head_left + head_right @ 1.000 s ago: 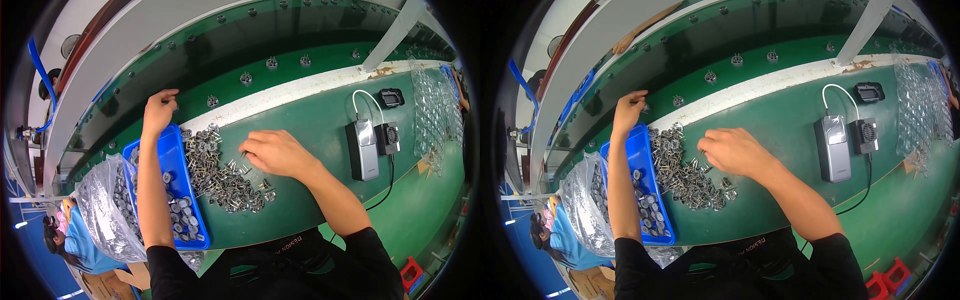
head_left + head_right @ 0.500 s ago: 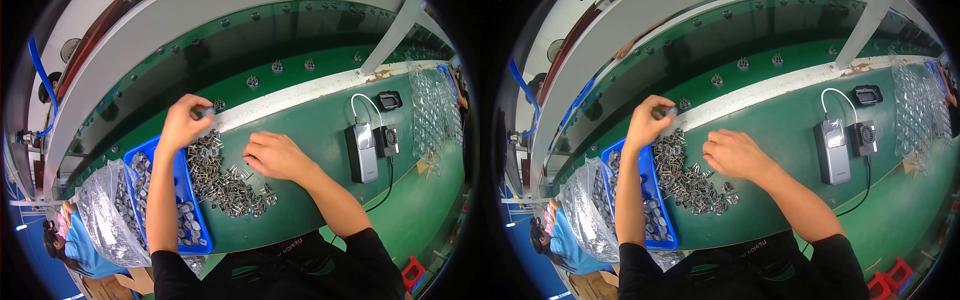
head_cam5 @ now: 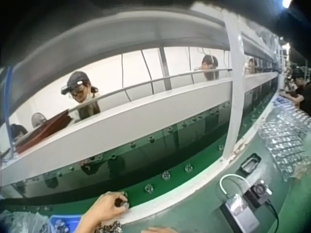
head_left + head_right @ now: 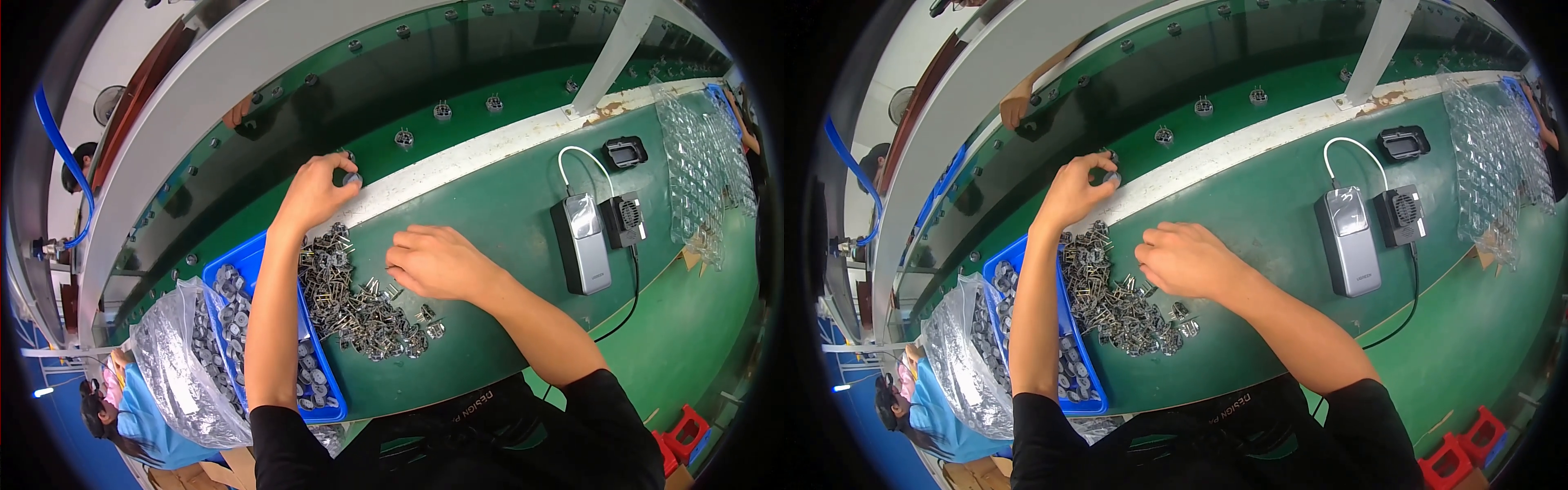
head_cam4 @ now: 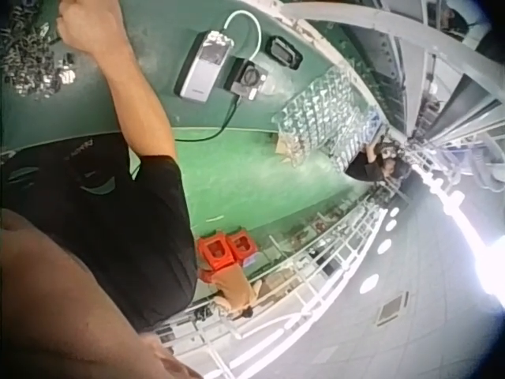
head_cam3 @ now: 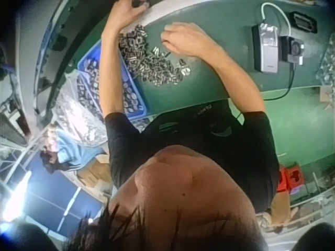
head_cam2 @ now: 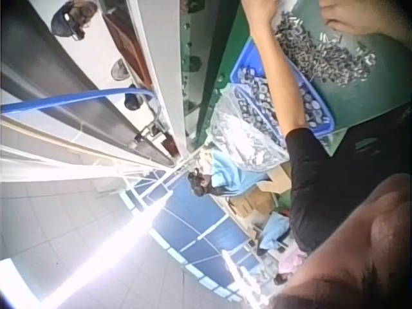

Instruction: The person inserts small metal pins into plastic housings by hand, one by one, at an assembly line workbench.

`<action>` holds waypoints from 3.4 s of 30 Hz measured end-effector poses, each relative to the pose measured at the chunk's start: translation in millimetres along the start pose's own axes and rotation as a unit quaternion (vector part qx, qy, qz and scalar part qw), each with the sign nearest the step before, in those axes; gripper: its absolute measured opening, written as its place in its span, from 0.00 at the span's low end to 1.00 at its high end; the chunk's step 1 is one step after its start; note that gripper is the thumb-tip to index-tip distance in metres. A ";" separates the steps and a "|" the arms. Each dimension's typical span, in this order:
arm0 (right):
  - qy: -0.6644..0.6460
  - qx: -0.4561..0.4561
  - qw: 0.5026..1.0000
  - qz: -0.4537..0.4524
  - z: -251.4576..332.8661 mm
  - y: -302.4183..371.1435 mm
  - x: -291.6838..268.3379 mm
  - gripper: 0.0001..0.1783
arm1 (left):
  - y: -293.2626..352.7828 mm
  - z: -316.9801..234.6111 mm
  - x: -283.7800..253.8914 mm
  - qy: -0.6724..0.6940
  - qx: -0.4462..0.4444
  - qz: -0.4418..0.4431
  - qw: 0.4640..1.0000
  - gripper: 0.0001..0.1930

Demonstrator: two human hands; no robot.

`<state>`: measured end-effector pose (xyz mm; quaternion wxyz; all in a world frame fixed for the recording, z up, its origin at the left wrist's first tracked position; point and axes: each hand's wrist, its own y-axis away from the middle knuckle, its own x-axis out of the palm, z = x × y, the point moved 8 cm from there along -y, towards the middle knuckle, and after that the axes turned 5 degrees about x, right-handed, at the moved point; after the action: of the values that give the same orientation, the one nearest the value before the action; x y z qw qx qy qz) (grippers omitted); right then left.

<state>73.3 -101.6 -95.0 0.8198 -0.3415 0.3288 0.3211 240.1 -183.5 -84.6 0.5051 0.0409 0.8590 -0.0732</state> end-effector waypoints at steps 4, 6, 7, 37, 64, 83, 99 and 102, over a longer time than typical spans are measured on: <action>0.001 0.011 1.000 0.002 -3.2 0.9 0.4 0.06 | 6.0 -19.3 -10.3 0.018 0.057 -0.054 0.997 0.16; -0.001 0.021 1.000 0.019 -4.2 0.9 -1.3 0.07 | 18.5 -34.6 -12.0 0.056 0.010 -0.039 0.998 0.15; -0.003 0.027 0.999 0.020 -6.1 2.3 -2.0 0.07 | 26.3 -37.9 -8.5 0.093 -0.037 -0.028 0.995 0.14; -0.163 0.032 0.970 -0.179 19.2 -0.8 -29.0 0.07 | 124.4 -63.0 17.8 0.479 -0.080 -0.091 0.869 0.20; -0.058 0.040 0.987 0.146 6.7 4.6 14.2 0.06 | 105.8 66.3 -81.1 -0.107 -0.182 -0.204 0.956 0.13; -0.080 0.029 0.996 0.005 9.4 -4.3 -9.1 0.06 | 233.4 19.2 -53.2 0.046 -0.263 -0.119 0.956 0.17; -0.202 -0.050 0.970 -0.123 43.1 -1.4 -37.1 0.08 | 149.4 -53.4 25.3 0.543 -0.218 0.079 0.807 0.15; -0.189 -0.038 0.974 -0.115 41.6 -1.3 -36.1 0.08 | 153.3 -51.7 28.2 0.557 -0.241 0.072 0.792 0.15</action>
<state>66.7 -81.1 -44.2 0.8848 -0.3412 0.1139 0.2962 203.9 -23.8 -97.4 -0.0633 0.0133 0.9760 0.2079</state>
